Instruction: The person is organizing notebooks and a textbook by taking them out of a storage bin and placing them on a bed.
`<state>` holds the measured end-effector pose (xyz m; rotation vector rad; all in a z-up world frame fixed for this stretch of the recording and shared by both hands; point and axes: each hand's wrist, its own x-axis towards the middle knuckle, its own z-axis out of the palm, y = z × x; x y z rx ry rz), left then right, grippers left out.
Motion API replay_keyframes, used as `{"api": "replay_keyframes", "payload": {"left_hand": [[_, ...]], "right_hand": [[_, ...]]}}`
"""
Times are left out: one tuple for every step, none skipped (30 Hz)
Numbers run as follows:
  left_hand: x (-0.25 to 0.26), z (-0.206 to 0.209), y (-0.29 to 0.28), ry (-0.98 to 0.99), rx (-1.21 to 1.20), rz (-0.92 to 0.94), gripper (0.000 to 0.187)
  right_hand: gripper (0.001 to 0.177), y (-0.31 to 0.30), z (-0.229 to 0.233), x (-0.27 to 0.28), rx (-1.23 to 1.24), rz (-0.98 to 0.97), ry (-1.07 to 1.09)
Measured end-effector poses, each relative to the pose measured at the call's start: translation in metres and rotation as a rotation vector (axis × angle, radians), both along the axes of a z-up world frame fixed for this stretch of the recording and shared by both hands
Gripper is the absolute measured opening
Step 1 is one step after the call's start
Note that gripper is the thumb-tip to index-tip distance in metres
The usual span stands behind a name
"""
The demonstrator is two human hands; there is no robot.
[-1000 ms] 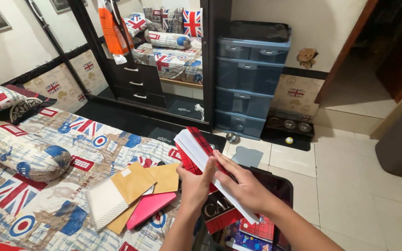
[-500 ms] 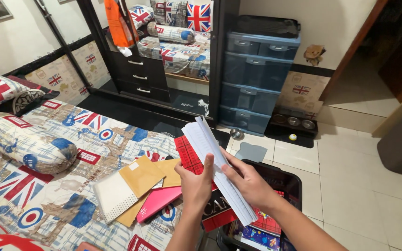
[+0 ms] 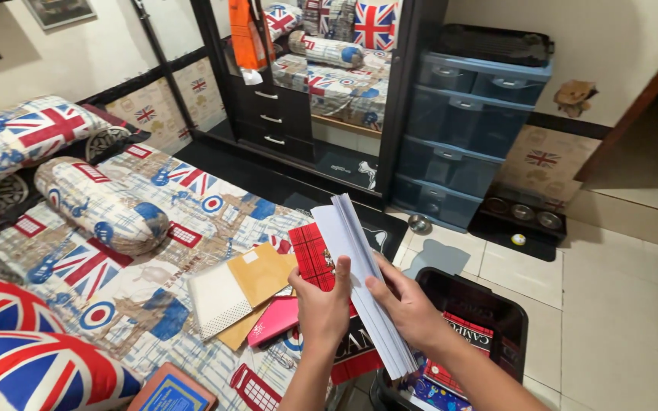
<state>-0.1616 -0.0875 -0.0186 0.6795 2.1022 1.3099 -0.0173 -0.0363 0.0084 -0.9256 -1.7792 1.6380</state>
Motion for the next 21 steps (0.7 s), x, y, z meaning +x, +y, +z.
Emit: {"api": "replay_keyframes", "payload": {"left_hand": [[0.0, -0.003, 0.0, 0.001, -0.002, 0.007, 0.133], [0.001, -0.006, 0.001, 0.015, 0.016, 0.019, 0.134], [0.002, -0.009, 0.001, 0.029, 0.034, 0.029, 0.134], [0.004, -0.01, 0.0, 0.03, 0.032, 0.035, 0.134], [0.005, -0.01, 0.001, 0.031, 0.038, 0.036, 0.134], [0.007, -0.01, 0.001, 0.032, 0.044, 0.037, 0.134], [0.008, -0.012, 0.003, 0.034, 0.043, 0.041, 0.134], [0.009, -0.015, 0.005, 0.053, 0.047, 0.044, 0.135], [0.011, -0.017, 0.007, 0.072, 0.051, 0.046, 0.135], [0.015, -0.009, 0.007, 0.072, 0.05, 0.048, 0.135], [0.019, -0.002, 0.007, 0.036, 0.047, 0.039, 0.136], [0.024, 0.005, 0.008, -0.001, 0.044, 0.031, 0.137], [0.028, 0.009, 0.01, -0.001, 0.041, 0.032, 0.137], [0.033, 0.012, 0.011, -0.004, 0.063, 0.029, 0.137], [0.038, 0.017, 0.013, -0.006, 0.086, 0.027, 0.136], [0.041, 0.012, 0.016, -0.005, 0.084, 0.028, 0.136], [0.042, 0.007, 0.02, 0.031, 0.088, 0.03, 0.136], [0.044, 0.002, 0.023, 0.068, 0.092, 0.032, 0.136], [0.047, 0.002, 0.025, 0.071, 0.091, 0.036, 0.136], [0.051, 0.003, 0.028, 0.055, 0.084, 0.029, 0.136], [0.054, 0.003, 0.03, 0.04, 0.077, 0.023, 0.137]], "right_hand": [[0.071, 0.004, -0.006, 0.001, -0.002, 0.007, 0.001], [0.074, 0.007, -0.011, 0.002, -0.006, 0.004, 0.008], [0.077, 0.01, -0.017, 0.003, -0.01, 0.0, 0.015], [0.077, 0.01, -0.015, 0.003, -0.012, 0.006, 0.016], [0.078, 0.01, -0.013, 0.004, -0.035, -0.006, -0.016], [0.08, 0.01, -0.011, 0.005, -0.058, -0.018, -0.049], [0.08, 0.012, -0.013, 0.007, -0.059, -0.015, -0.047], [0.08, 0.015, -0.016, 0.009, -0.067, -0.014, -0.046], [0.08, 0.017, -0.017, 0.012, -0.074, -0.015, -0.047], [0.08, 0.019, -0.017, 0.014, -0.075, -0.013, -0.046], [0.078, 0.021, -0.017, 0.017, -0.061, 0.003, 0.023], [0.076, 0.024, -0.018, 0.02, -0.046, 0.019, 0.092], [0.076, 0.026, -0.016, 0.023, -0.05, 0.02, 0.092], [0.075, 0.028, -0.013, 0.027, -0.06, 0.022, 0.098], [0.074, 0.031, -0.01, 0.031, -0.069, 0.024, 0.105], [0.074, 0.033, -0.011, 0.035, -0.071, 0.025, 0.106], [0.074, 0.036, -0.013, 0.038, -0.07, 0.027, 0.125], [0.073, 0.039, -0.014, 0.041, -0.068, 0.029, 0.144], [0.073, 0.041, -0.014, 0.044, -0.069, 0.032, 0.146], [0.074, 0.044, -0.014, 0.047, -0.077, 0.029, 0.131], [0.074, 0.046, -0.013, 0.05, -0.085, 0.025, 0.116]]}}
